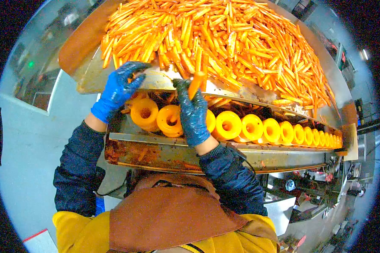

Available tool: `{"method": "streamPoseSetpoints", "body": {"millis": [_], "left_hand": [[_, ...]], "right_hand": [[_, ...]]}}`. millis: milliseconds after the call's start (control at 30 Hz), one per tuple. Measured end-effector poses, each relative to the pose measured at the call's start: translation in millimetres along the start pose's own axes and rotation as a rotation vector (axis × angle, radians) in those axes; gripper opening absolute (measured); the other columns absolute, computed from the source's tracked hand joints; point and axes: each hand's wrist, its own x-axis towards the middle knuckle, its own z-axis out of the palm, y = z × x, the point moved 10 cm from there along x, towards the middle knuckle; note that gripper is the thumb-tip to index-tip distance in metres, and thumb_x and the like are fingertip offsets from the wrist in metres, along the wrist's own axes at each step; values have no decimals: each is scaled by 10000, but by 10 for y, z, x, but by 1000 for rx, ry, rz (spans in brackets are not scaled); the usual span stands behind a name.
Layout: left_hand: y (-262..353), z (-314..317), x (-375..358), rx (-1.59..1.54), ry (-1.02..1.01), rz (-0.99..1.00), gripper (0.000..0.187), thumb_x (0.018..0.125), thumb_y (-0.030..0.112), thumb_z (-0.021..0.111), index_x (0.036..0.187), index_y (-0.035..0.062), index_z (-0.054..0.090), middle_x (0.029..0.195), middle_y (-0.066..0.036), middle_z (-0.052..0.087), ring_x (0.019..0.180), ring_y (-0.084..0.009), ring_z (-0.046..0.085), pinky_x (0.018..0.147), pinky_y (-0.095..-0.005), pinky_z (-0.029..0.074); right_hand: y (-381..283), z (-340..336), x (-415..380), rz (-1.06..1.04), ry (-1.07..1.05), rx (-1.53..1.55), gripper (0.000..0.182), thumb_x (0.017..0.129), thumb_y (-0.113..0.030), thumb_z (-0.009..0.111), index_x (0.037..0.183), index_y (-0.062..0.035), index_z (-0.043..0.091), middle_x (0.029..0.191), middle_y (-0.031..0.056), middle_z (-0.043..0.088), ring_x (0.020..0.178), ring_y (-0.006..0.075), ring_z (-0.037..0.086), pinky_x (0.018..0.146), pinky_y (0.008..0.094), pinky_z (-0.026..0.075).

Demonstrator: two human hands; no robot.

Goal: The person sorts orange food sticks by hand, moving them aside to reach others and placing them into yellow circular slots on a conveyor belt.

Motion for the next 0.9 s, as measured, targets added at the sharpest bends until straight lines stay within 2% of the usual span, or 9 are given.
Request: {"method": "streamPoseSetpoints", "body": {"millis": [67, 233, 333, 367, 400, 567, 600, 700, 900], "left_hand": [[-304, -213, -18, 73, 88, 18, 274, 839, 154, 628, 1101, 75, 639, 1076, -133, 635, 1014, -270, 607, 887, -339, 463], [-895, -453, -45, 285, 203, -130, 315, 824, 162, 650, 1138, 141, 632, 1064, -128, 632, 970, -280, 617, 861, -355, 476], [-985, -473, -23, 525, 239, -109, 411, 819, 257, 657, 1216, 185, 580, 1080, -165, 612, 987, -317, 602, 857, -384, 480], [-1203, -412, -22, 509, 123, -308, 473, 812, 313, 652, 1252, 174, 545, 1093, -190, 600, 1015, -335, 586, 870, -398, 475], [-1410, -350, -69, 487, 7, -505, 541, 806, 369, 647, 1288, 163, 511, 1105, -215, 588, 1044, -352, 570, 882, -412, 470], [-1342, 5, 87, 460, 20, -296, 650, 784, 414, 624, 1281, 18, 488, 1054, -259, 609, 993, -381, 590, 858, -448, 484], [-1337, 117, 136, 405, 22, -335, 634, 776, 406, 630, 1239, -8, 505, 1020, -265, 614, 957, -387, 601, 833, -452, 494], [-1139, 451, 292, 215, -87, -480, 597, 757, 406, 659, 1149, -28, 536, 976, -274, 618, 918, -409, 600, 834, -478, 476], [-588, 756, 374, -61, -218, -406, 741, 786, 514, 622, 1180, -102, 507, 967, -280, 626, 934, -395, 606, 821, -435, 489]], "right_hand": [[212, 49, -100, 230, 5, 55, 195, 941, -157, 534, 1020, -10, 636, 909, 52, 630, 780, 127, 532, 717, 261, 441], [132, 229, -32, 134, 12, -60, 214, 915, -212, 584, 857, -14, 643, 732, 66, 611, 628, 186, 548, 583, 330, 440], [131, 857, -70, -23, -241, -262, 264, 848, -267, 655, 828, -7, 609, 729, 212, 599, 664, 375, 583, 600, 428, 449], [251, 879, -127, 52, -302, -389, 300, 809, -297, 689, 834, -9, 610, 760, 229, 605, 724, 415, 588, 627, 442, 463], [329, 924, -202, 81, -450, -463, 326, 796, -322, 697, 855, -9, 623, 781, 228, 613, 744, 408, 596, 654, 441, 473], [-4, 726, -154, 19, -728, -689, 410, 766, -394, 706, 981, -47, 669, 883, 185, 649, 868, 356, 626, 781, 421, 496], [111, 516, 18, 56, -646, -675, 396, 762, -380, 712, 1004, -70, 662, 927, 163, 652, 865, 348, 629, 767, 409, 502], [-457, -27, 592, -393, -139, -1160, 437, 759, -371, 712, 1046, -61, 604, 944, 164, 614, 868, 337, 618, 738, 418, 511], [-8, -414, 1189, 35, -424, -1618, 573, 705, -349, 739, 1160, -69, 532, 1079, 207, 595, 965, 376, 608, 799, 456, 511]]}}
